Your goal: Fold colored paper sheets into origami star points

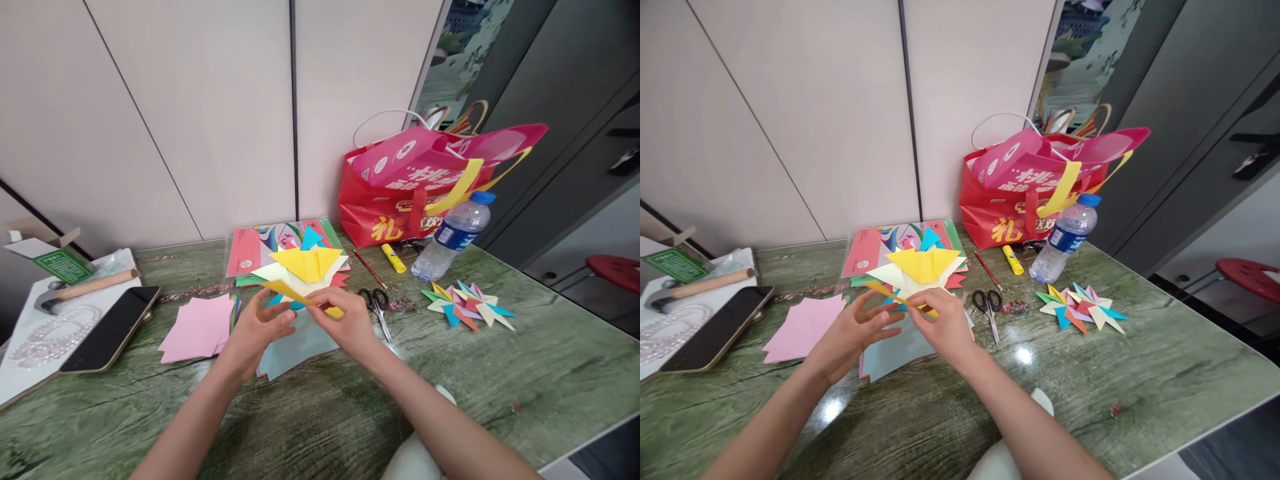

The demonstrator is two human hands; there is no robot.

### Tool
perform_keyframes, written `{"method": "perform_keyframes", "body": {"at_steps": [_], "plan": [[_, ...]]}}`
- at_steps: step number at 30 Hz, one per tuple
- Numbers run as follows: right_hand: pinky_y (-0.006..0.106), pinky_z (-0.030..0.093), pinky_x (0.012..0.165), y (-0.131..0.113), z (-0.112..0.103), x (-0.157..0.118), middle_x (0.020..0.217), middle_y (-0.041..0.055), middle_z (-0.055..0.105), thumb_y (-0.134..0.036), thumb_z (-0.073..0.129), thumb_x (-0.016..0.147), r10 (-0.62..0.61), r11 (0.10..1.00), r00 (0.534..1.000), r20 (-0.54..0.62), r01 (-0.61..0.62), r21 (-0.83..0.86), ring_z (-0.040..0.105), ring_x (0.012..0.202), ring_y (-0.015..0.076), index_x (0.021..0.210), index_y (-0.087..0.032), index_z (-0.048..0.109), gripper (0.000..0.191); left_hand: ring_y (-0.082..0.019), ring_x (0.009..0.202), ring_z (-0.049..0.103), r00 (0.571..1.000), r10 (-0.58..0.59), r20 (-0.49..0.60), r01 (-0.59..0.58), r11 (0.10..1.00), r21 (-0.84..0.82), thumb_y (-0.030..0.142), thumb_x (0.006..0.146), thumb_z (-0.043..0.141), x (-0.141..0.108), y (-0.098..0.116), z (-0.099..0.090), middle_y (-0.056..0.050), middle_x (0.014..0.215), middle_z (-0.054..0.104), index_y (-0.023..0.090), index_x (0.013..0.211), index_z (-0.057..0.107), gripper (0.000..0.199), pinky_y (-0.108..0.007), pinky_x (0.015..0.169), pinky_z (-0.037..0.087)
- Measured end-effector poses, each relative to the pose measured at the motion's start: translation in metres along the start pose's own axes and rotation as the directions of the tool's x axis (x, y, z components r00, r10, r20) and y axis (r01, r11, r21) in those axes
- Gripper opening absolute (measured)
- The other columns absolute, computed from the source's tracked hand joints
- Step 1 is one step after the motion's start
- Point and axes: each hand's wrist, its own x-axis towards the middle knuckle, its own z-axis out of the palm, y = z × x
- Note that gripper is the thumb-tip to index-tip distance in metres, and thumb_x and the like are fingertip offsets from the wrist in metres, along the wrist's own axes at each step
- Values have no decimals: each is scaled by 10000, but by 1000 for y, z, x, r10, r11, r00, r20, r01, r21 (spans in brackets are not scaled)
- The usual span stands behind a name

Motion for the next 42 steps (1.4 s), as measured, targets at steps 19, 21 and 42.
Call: {"method": "perform_keyframes", "body": {"at_steps": [19,21,42], "plan": [[366,482,771,-2,1,-2,997,104,591,-405,659,736,-178,971,981,82,189,-149,570,908,221,711,-186,582,233,-232,963,606,978,46,202,-36,998,-52,306,737,682,-7,1,7,-99,1080,641,170,1098,526,416,-294,703,514],[348,489,750,-1,2,-3,1056,106,562,-380,641,756,-142,978,983,117,157,-137,581,898,209,691,-188,556,220,-244,1011,586,972,26,234,-22,1000,-21,286,716,705,-9,-1,10,-103,1134,617,183,1154,501,493,-294,730,504],[235,391,534,-9,-2,-4,700,-15,656,-492,684,660,32,959,982,188,23,-283,601,583,156,817,-229,517,349,-210,980,600,964,158,216,-200,961,192,224,695,706,-8,10,5,-67,1116,639,222,1125,557,456,-294,811,487]]}}
